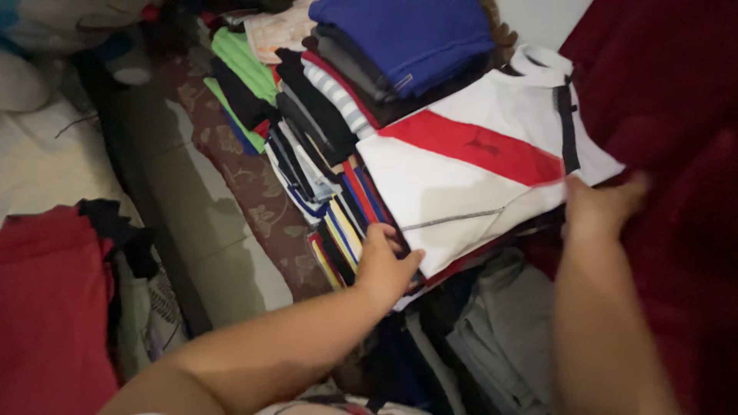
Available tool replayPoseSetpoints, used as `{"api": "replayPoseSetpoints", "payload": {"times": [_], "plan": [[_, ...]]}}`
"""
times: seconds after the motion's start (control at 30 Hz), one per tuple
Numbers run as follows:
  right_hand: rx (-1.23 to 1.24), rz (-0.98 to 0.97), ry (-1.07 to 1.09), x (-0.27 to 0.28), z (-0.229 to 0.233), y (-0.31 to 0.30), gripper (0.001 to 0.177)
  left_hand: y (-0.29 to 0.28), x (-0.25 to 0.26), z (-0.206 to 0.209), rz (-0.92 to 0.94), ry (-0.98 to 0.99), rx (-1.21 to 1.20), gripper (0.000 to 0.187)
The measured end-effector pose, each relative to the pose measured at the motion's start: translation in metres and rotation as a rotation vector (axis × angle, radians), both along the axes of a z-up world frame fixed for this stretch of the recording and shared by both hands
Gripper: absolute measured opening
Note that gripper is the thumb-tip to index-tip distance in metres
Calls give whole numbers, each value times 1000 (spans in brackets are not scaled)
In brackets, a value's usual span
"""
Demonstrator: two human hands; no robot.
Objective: The person folds various garments, including t-shirts and pants, and stacks them on a bed. The person handles each item individually, folding it neatly before placing it on the growing pile.
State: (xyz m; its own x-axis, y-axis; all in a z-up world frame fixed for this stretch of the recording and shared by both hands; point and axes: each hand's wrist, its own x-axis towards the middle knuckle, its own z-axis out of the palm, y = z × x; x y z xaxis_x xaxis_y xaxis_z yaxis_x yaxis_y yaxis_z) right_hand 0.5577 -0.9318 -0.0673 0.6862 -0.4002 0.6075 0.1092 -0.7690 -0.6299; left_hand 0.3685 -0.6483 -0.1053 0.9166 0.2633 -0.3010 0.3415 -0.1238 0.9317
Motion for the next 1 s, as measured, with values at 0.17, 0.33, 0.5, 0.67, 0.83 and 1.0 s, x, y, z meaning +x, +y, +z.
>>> {"api": "replayPoseSetpoints", "payload": {"times": [0.17, 0.33, 0.5, 0.67, 0.83, 1.0], "plan": [[-425, 156, 303, -8, 33, 56, 57, 2, 18, 20, -356, -613, 774, 86], [-655, 298, 866, 1, 34, 131, 52, 0, 24, 17, -815, -444, 940, 101], [-632, 284, 799, 12, -1, 109, 53, 15, -5, -1, -917, -409, 868, 105], [-699, 223, 721, 30, -23, 99, 55, 83, -59, -38, -920, -441, 781, 98], [-772, 469, 408, -35, -38, 199, 41, 208, -160, -95, -704, -22, 944, 89], [-628, 1070, 64, -157, -17, 290, 28, 336, -278, -140, -118, 158, 1151, 55]]}}
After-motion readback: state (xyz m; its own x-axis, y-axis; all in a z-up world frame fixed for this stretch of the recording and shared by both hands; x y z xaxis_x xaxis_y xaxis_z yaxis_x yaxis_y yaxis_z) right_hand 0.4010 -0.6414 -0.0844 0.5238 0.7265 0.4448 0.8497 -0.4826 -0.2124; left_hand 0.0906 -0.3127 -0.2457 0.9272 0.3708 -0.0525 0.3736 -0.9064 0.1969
